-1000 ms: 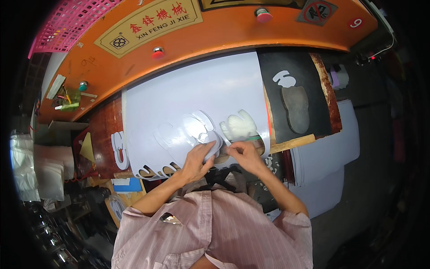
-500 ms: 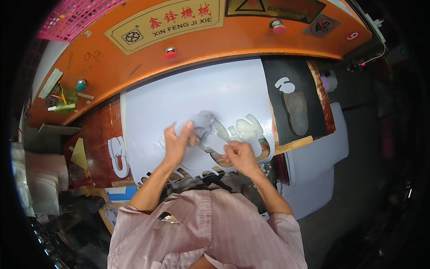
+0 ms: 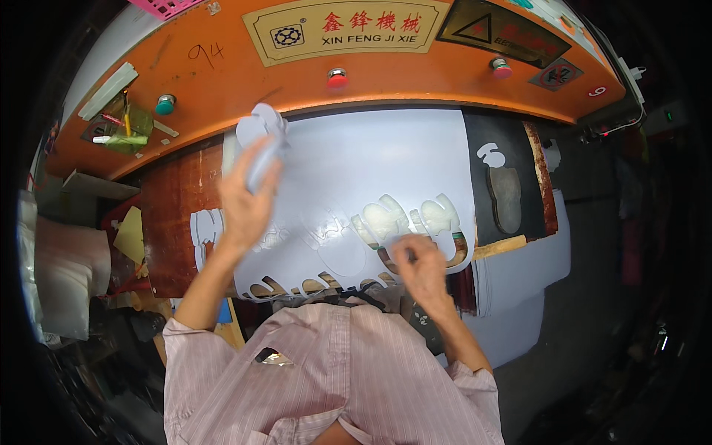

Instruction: The person repeatedly places white sticker sheets on a machine's conveyor, rubs them with a grey pad, and peels off the cut-out shapes. The peeled shapes are gathered and stacked, while the remaining sheets are discarded.

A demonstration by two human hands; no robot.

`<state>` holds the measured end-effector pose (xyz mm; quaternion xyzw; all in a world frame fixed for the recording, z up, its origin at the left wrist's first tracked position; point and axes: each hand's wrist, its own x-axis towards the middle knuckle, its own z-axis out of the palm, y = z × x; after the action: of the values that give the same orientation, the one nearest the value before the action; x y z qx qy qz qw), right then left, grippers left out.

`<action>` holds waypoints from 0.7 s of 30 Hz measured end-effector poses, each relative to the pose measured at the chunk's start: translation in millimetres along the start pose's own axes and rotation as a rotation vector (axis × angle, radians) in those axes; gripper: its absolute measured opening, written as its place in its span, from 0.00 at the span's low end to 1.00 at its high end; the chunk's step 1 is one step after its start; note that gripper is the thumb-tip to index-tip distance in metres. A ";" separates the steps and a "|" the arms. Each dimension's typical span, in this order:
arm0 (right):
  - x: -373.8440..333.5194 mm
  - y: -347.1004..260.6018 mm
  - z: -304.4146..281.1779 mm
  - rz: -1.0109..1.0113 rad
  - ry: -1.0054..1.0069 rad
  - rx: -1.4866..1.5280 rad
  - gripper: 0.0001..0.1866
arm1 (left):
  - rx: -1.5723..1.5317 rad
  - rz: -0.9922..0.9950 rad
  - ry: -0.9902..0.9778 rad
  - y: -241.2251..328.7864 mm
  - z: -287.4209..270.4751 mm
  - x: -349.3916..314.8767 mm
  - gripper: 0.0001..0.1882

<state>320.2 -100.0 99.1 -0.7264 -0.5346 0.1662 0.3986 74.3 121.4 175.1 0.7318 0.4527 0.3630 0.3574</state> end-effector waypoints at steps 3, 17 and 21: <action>2.3 5.0 34.2 0.415 -0.516 0.303 0.08 | 0.136 0.287 -0.128 -34.0 40.8 -64.1 0.26; 31.4 22.1 65.7 0.607 -0.733 0.923 0.07 | 0.072 0.230 -0.528 -68.0 65.3 -102.4 0.35; 28.3 -1.1 61.6 0.421 -0.485 0.546 0.10 | 0.060 0.235 -0.488 -65.9 61.8 -92.1 0.29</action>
<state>288.9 -49.4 66.6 -0.6274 -0.3891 0.5457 0.3965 70.4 46.5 70.1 0.8553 0.2758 0.2014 0.3897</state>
